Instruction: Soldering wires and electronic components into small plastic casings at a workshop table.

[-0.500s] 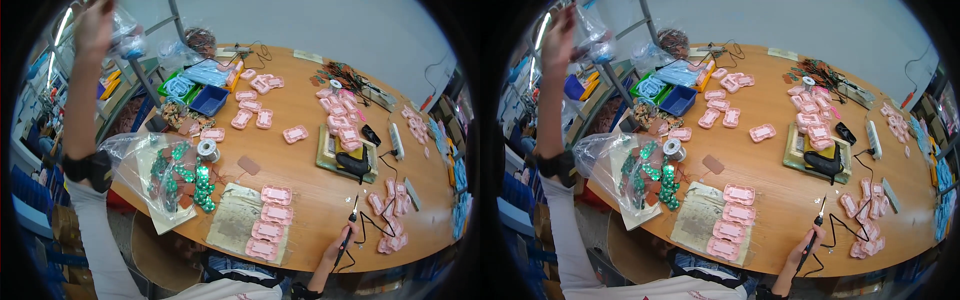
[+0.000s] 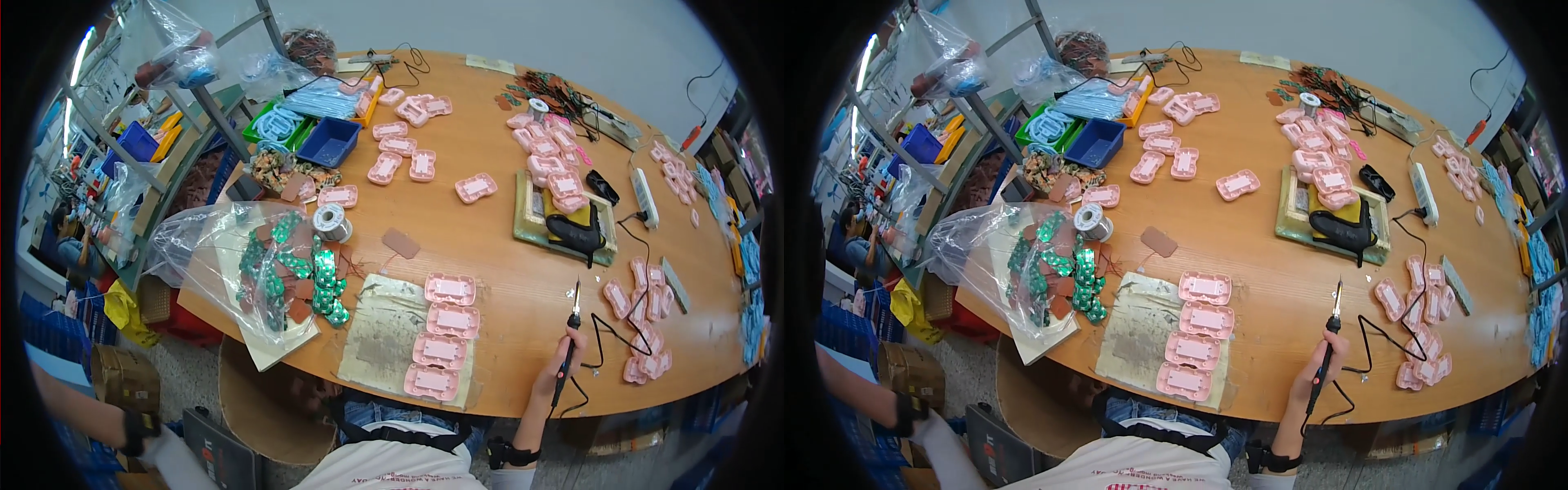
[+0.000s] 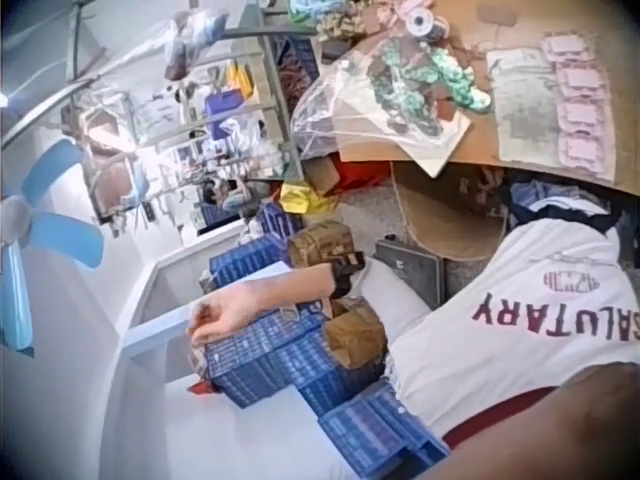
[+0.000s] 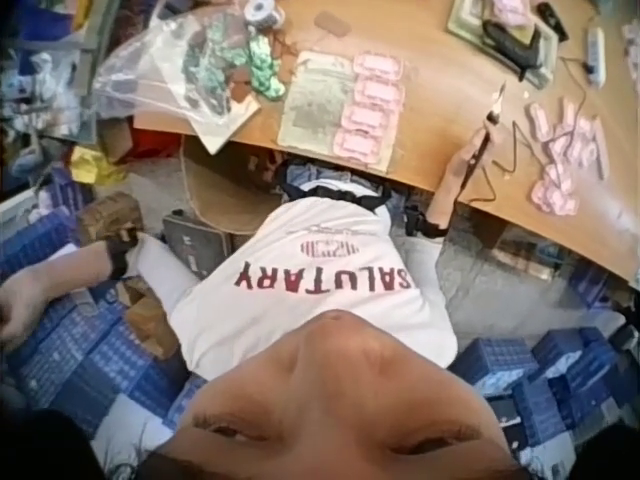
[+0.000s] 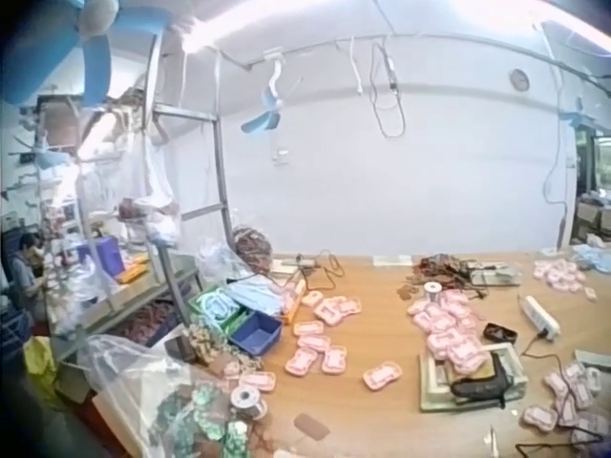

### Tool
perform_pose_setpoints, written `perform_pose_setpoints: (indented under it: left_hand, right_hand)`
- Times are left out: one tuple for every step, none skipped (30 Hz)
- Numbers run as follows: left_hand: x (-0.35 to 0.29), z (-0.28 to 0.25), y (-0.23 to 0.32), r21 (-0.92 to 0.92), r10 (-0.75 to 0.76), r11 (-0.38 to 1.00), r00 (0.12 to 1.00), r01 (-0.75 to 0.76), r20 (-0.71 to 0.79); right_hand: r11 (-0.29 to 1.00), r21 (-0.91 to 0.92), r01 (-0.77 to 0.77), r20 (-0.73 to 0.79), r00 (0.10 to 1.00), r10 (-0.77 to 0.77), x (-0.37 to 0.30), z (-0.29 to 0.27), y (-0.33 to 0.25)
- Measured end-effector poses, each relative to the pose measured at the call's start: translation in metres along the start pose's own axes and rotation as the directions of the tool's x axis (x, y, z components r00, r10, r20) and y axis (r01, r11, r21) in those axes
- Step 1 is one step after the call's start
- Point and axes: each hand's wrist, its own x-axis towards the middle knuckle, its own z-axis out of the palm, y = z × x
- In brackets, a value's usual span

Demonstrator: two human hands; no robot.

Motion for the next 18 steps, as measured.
perform_pose_setpoints:
  left_hand:
    - [-0.008, 0.003, -0.009, 0.067, -0.045, 0.997, 0.999, 0.045, -0.006]
    - [-0.011, -0.002, -0.003, 0.158, -0.076, 0.984, 0.997, 0.079, -0.023]
    - [-0.041, 0.136, 0.047, 0.226, -0.145, 0.962, 0.987, 0.155, -0.064]
    - [-0.084, 0.230, 0.092, 0.080, -0.502, 0.865, 0.850, 0.496, 0.161]
    - [-0.129, 0.269, 0.095, 0.305, -0.461, 0.886, 0.728, 0.348, 0.508]
    - [-0.171, 0.314, 0.106, 0.117, -0.610, 0.692, 0.491, 0.712, 0.622]
    - [-0.203, 0.348, 0.119, 0.091, -0.558, 0.599, 0.333, 0.796, 0.760]
    - [-0.226, 0.369, 0.126, 0.059, -0.402, 0.704, 0.328, 0.708, 0.855]
    - [-0.242, 0.383, 0.132, 0.066, -0.380, 0.679, 0.273, 0.731, 0.884]
    - [-0.251, 0.395, 0.136, 0.075, -0.353, 0.653, 0.215, 0.754, 0.911]
    - [-0.254, 0.406, 0.139, 0.082, -0.350, 0.645, 0.197, 0.760, 0.916]
    - [-0.259, 0.419, 0.139, 0.028, -0.341, 0.623, 0.240, 0.782, 0.909]
    - [-0.263, 0.431, 0.139, -0.026, -0.336, 0.600, 0.281, 0.800, 0.899]
    - [-0.264, 0.442, 0.142, -0.001, -0.361, 0.587, 0.262, 0.810, 0.895]
    - [-0.268, 0.451, 0.144, 0.005, -0.354, 0.575, 0.243, 0.818, 0.903]
    - [-0.273, 0.459, 0.146, 0.011, -0.345, 0.558, 0.220, 0.830, 0.912]
    - [-0.277, 0.465, 0.146, 0.019, -0.339, 0.541, 0.197, 0.841, 0.920]
    - [-0.285, 0.471, 0.143, -0.012, -0.295, 0.555, 0.211, 0.832, 0.932]
  right_hand:
    - [1.000, 0.016, -0.001, -0.006, 1.000, 0.001, -0.001, 0.000, -0.001]
    - [0.999, 0.030, -0.012, 0.008, 1.000, 0.012, 0.000, 0.005, -0.003]
    - [0.998, 0.034, 0.043, 0.057, 0.997, -0.045, -0.002, 0.010, -0.009]
    - [0.997, 0.034, 0.073, 0.089, 0.993, -0.076, -0.004, 0.010, -0.009]
    - [0.997, 0.011, 0.074, 0.091, 0.993, -0.075, -0.005, 0.010, -0.011]
    - [0.998, -0.006, 0.064, 0.072, 0.995, -0.063, -0.005, 0.003, -0.009]
    - [0.998, -0.012, 0.057, 0.065, 0.996, -0.056, -0.004, 0.001, -0.012]
    - [0.999, -0.014, 0.044, 0.066, 0.997, -0.043, -0.004, 0.003, -0.014]
    - [0.998, -0.028, 0.064, 0.084, 0.995, -0.061, -0.004, 0.005, -0.018]
    - [0.996, -0.044, 0.083, 0.101, 0.992, -0.079, -0.004, 0.006, -0.021]
    - [0.995, -0.062, 0.075, 0.100, 0.993, -0.068, -0.001, 0.009, -0.026]
    - [0.996, -0.029, 0.079, 0.116, 0.990, -0.075, 0.000, 0.012, -0.031]
    - [0.997, 0.004, 0.081, 0.131, 0.988, -0.081, -0.001, 0.012, -0.032]
    - [0.999, 0.007, 0.042, 0.142, 0.989, -0.042, -0.002, 0.012, -0.031]
    - [0.999, -0.016, 0.035, 0.137, 0.990, -0.032, -0.004, 0.014, -0.033]
    - [0.998, 0.050, -0.042, 0.119, 0.992, 0.035, -0.005, 0.018, -0.035]
    - [0.986, 0.119, -0.116, 0.104, 0.989, 0.104, -0.006, 0.022, -0.038]
    - [0.982, 0.124, -0.145, 0.113, 0.985, 0.131, -0.006, 0.024, -0.038]
